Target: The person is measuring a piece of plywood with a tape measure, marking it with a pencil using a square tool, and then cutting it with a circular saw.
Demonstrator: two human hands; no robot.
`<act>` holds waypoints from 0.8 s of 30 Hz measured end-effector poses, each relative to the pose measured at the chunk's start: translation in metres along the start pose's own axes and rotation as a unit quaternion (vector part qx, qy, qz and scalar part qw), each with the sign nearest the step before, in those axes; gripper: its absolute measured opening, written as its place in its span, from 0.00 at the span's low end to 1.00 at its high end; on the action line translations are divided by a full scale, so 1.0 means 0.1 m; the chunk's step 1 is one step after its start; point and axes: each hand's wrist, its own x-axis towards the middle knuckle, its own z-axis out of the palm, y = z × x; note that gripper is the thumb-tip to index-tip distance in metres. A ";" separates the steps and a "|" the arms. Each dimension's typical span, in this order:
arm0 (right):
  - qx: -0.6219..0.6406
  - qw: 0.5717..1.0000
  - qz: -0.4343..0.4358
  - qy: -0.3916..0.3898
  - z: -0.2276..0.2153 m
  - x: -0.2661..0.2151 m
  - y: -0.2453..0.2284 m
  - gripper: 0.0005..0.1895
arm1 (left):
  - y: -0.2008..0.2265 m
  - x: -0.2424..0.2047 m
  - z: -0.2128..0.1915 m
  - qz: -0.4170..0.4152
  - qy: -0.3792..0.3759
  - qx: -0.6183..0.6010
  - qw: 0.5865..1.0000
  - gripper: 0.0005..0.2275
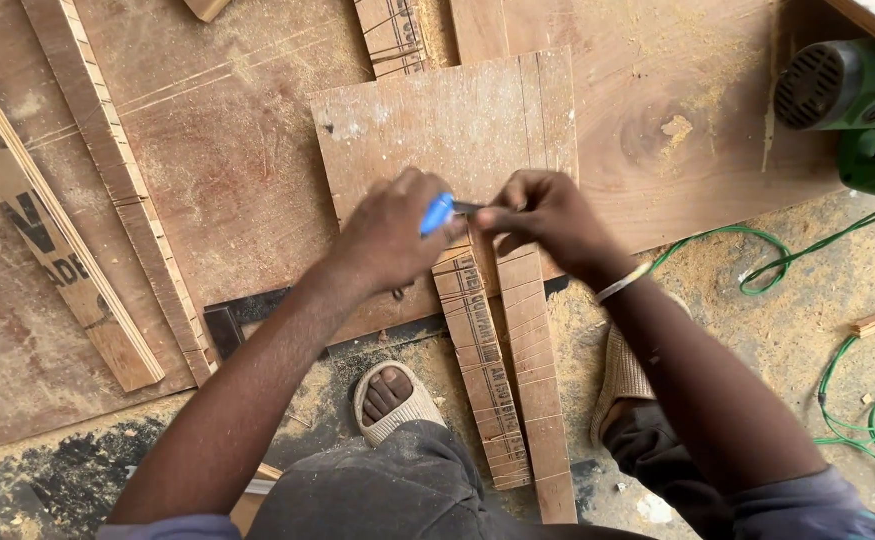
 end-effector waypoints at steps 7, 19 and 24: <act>0.198 0.915 -0.132 0.327 -1.76 0.18 -0.12 0.07 | -0.89 0.44 -0.32 -0.053 0.262 0.195 0.944 0.09; 0.286 0.915 -0.138 0.248 -1.56 0.88 0.22 0.08 | -1.16 0.94 0.03 0.021 0.451 0.253 0.856 0.07; 0.165 0.962 -0.159 0.151 -1.33 0.82 0.32 0.07 | -1.10 0.92 0.03 0.037 0.475 0.248 0.844 0.07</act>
